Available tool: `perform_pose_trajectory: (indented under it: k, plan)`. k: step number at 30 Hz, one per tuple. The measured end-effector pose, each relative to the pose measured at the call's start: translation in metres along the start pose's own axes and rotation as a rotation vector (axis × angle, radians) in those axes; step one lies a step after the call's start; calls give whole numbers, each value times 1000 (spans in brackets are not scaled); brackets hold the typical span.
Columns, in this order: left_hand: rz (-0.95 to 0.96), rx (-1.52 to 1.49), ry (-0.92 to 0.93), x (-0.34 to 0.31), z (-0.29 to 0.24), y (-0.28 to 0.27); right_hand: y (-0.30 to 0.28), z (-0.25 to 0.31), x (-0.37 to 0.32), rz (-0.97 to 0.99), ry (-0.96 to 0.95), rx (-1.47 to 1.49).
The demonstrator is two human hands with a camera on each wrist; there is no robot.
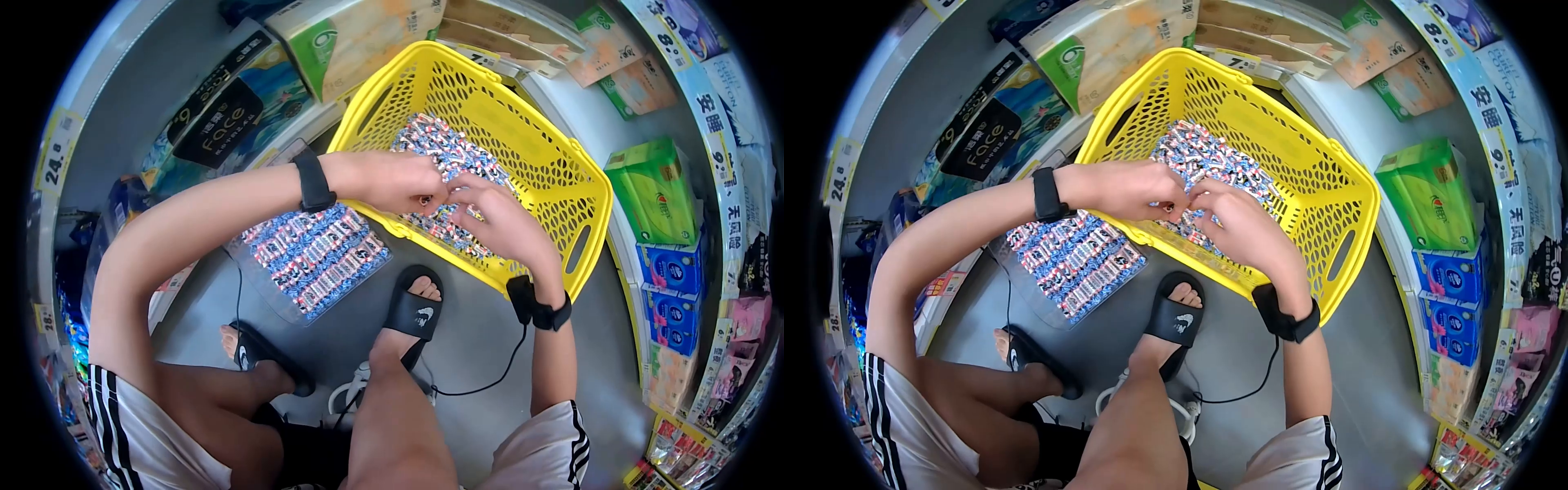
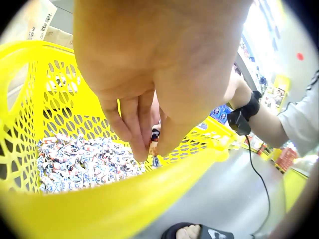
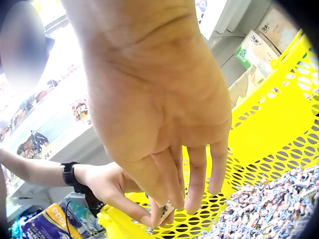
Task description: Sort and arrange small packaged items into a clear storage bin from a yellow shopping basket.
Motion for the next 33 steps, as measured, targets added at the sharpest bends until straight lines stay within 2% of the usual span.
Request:
perform_pose_trajectory:
  k: [2, 3, 4, 6, 7, 10, 14, 19, 22, 30, 32, 33]
  plan:
    - [-196, -61, 149, -14, -8, -6, 0, 10, -4, -141, 21, 57]
    - [-212, -50, 184, -18, -13, -11, -1, 18, -5, -218, -29, 73]
    - [-215, -50, 178, -24, -18, -15, -1, 27, -7, -214, -33, 76]
    - [-179, -82, -30, -39, -27, -23, -1, 39, -9, -318, 122, 207]
    - [-211, -95, 5, -46, -29, -24, 4, 40, -8, -375, 101, 241]
    - [-269, -147, -23, -63, -41, -27, 17, 59, -7, -382, 166, 273]
    - [-304, -194, -49, -83, -44, -20, 34, 67, -3, -444, 163, 257]
    - [-307, -164, -94, -105, -45, -12, 49, 78, -7, -449, 155, 212]
    - [-372, -250, -91, -118, -49, -7, 58, 87, -9, -446, 164, 216]
    - [-356, -268, -133, -158, -53, 5, 89, 110, -16, -371, 84, 187]
    - [-309, -184, -95, -166, -47, 13, 101, 114, -14, -356, 122, 225]
    - [-277, -195, -143, -171, -45, 16, 110, 113, -13, -336, 128, 223]
Point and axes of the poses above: each hand's wrist, its own x-axis towards the middle knuckle, its own y-axis out of the palm, z = x × y, the point moved 2 cm from there along x, towards the middle knuckle, and after that the axes turned 12 degrees about -z, right-handed, at the moved point
